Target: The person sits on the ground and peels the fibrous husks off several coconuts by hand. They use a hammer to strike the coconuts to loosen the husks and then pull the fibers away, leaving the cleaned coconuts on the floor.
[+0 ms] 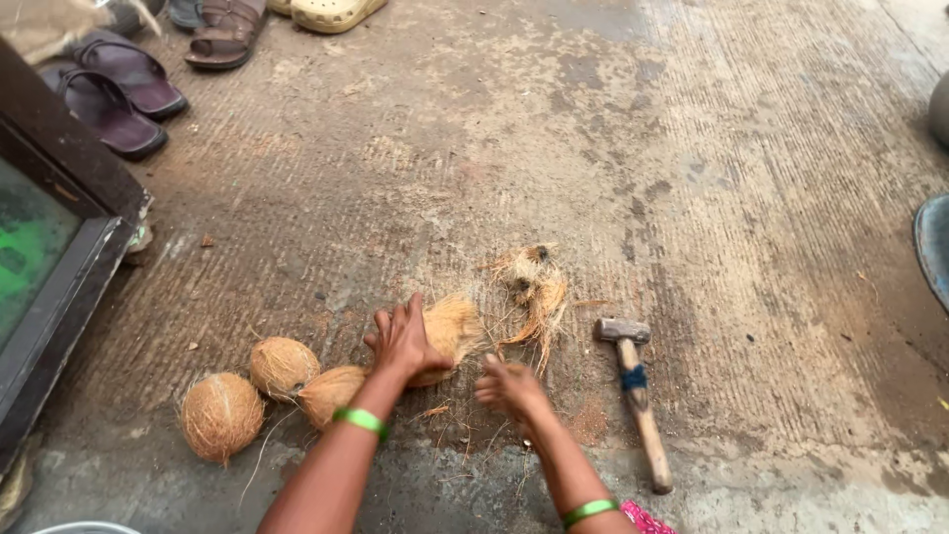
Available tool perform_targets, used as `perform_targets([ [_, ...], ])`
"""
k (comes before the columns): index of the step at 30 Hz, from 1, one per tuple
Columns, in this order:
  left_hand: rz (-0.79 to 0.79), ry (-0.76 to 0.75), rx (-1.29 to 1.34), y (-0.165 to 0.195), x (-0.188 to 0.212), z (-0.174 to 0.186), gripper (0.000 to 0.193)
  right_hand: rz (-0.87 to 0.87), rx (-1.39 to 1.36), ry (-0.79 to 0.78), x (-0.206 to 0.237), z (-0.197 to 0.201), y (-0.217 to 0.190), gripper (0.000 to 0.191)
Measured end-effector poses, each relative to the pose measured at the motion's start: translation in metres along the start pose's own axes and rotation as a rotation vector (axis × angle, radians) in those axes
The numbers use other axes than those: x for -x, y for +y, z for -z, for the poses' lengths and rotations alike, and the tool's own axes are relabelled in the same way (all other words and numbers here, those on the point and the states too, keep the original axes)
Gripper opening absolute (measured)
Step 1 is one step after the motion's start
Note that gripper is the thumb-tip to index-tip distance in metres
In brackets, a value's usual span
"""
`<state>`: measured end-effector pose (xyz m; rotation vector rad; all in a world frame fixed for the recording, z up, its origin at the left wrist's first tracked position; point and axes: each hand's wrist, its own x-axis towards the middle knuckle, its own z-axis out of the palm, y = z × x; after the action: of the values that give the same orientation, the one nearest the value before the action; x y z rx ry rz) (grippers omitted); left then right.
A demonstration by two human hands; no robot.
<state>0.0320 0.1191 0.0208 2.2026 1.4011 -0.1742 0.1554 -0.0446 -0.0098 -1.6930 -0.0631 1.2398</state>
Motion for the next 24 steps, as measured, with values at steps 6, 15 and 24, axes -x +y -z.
perform_targets([
  [6,-0.327,0.474,0.317,-0.004,0.056,-0.041,0.152,0.245,-0.551,-0.256,-0.033,-0.006,0.008,0.031],
  [15,-0.582,0.507,0.598,-0.022,0.046,-0.059,0.054,0.623,0.032,-0.180,-0.018,-0.005,0.016,0.023],
  [24,-0.650,0.585,0.498,0.002,0.044,-0.061,0.050,0.879,0.104,-0.211,-0.020,-0.007,0.009,0.017],
])
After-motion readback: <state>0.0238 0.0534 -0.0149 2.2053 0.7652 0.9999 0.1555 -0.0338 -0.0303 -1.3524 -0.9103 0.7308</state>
